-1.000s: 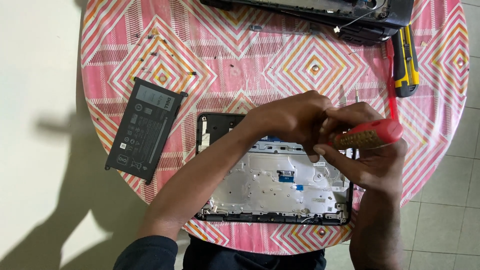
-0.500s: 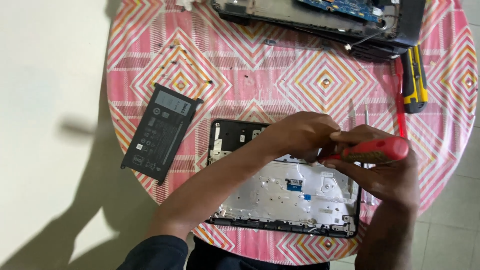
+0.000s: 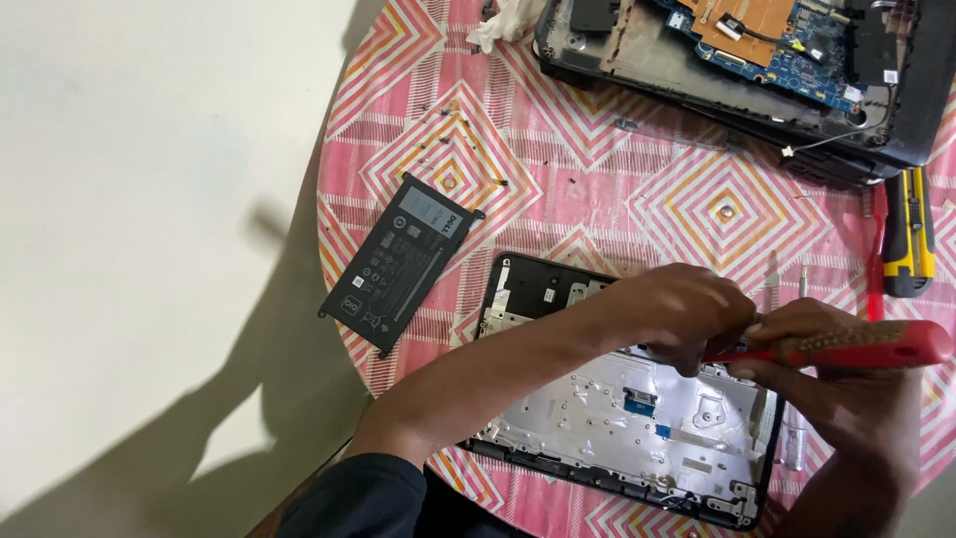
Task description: Disassembling internal components of a laptop, including unscrewing a metal bracket and disconnecting cables.
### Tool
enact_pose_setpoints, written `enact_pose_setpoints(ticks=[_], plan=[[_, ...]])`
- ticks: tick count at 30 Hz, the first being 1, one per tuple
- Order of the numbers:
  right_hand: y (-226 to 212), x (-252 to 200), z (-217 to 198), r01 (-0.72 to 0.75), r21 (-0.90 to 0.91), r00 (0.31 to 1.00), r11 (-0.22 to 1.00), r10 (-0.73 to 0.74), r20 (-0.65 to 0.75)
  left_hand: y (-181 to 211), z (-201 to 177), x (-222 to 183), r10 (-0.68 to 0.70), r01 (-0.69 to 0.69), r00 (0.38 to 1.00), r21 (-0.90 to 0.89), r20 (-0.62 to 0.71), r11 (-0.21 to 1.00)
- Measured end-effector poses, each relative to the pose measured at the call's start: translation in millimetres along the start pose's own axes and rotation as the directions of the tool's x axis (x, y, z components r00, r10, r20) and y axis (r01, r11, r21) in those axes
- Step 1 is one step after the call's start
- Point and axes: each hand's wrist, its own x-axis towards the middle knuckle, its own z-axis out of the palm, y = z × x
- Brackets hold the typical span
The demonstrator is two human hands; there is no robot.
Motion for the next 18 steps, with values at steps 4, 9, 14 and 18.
enact_pose_setpoints(ticks=[4,9,14,18], plan=[[37,-15,-17,-0.015,-0.032,0.996,0.999,0.013,-0.090,3,7,-7,0.043,-0.052,0.995,-0.100,-0.093,0.994],[-4,4,-4,0.117,0.150,0.990,0.982,-0.127,0.058,19,-13,-26,-0.106,0.101,0.994,-0.207,-0.014,0.973],[1,-1,-7,0.133,0.160,0.989,0.978,-0.141,0.046,19,-15,-25,-0.078,0.074,0.997,-0.164,-0.018,0.984],[2,-10,-11,0.094,0.153,0.981,0.984,-0.066,-0.180,14,-11,-15,-0.053,0.053,0.998,-0.004,-0.023,0.999]])
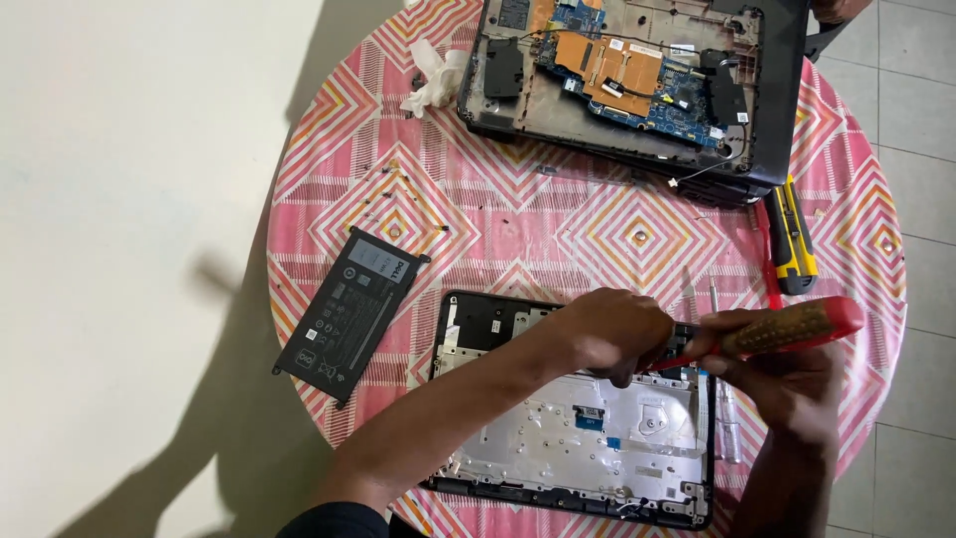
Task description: Disassembling internal components of a laptop, including unscrewing a metal bracket and disconnecting cables.
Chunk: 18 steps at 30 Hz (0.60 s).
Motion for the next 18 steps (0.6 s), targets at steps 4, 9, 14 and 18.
enact_pose_setpoints(ticks=[4,9,14,18], plan=[[11,9,-7,0.185,0.127,0.981,0.975,-0.175,-0.084,15,-12,-8,-0.044,0.041,0.996,0.043,0.079,0.998],[14,14,-2,0.216,0.150,0.958,0.965,-0.180,-0.222,22,-13,-18,-0.037,0.014,0.994,0.224,0.102,0.975],[-6,17,0,0.291,0.204,0.940,0.935,-0.240,-0.242,4,19,-17,0.129,-0.094,0.977,0.198,-0.169,0.976],[-51,19,-8,0.407,0.128,0.875,0.904,-0.347,-0.337,-20,67,-7,0.394,-0.253,0.678,0.307,-0.620,0.918]])
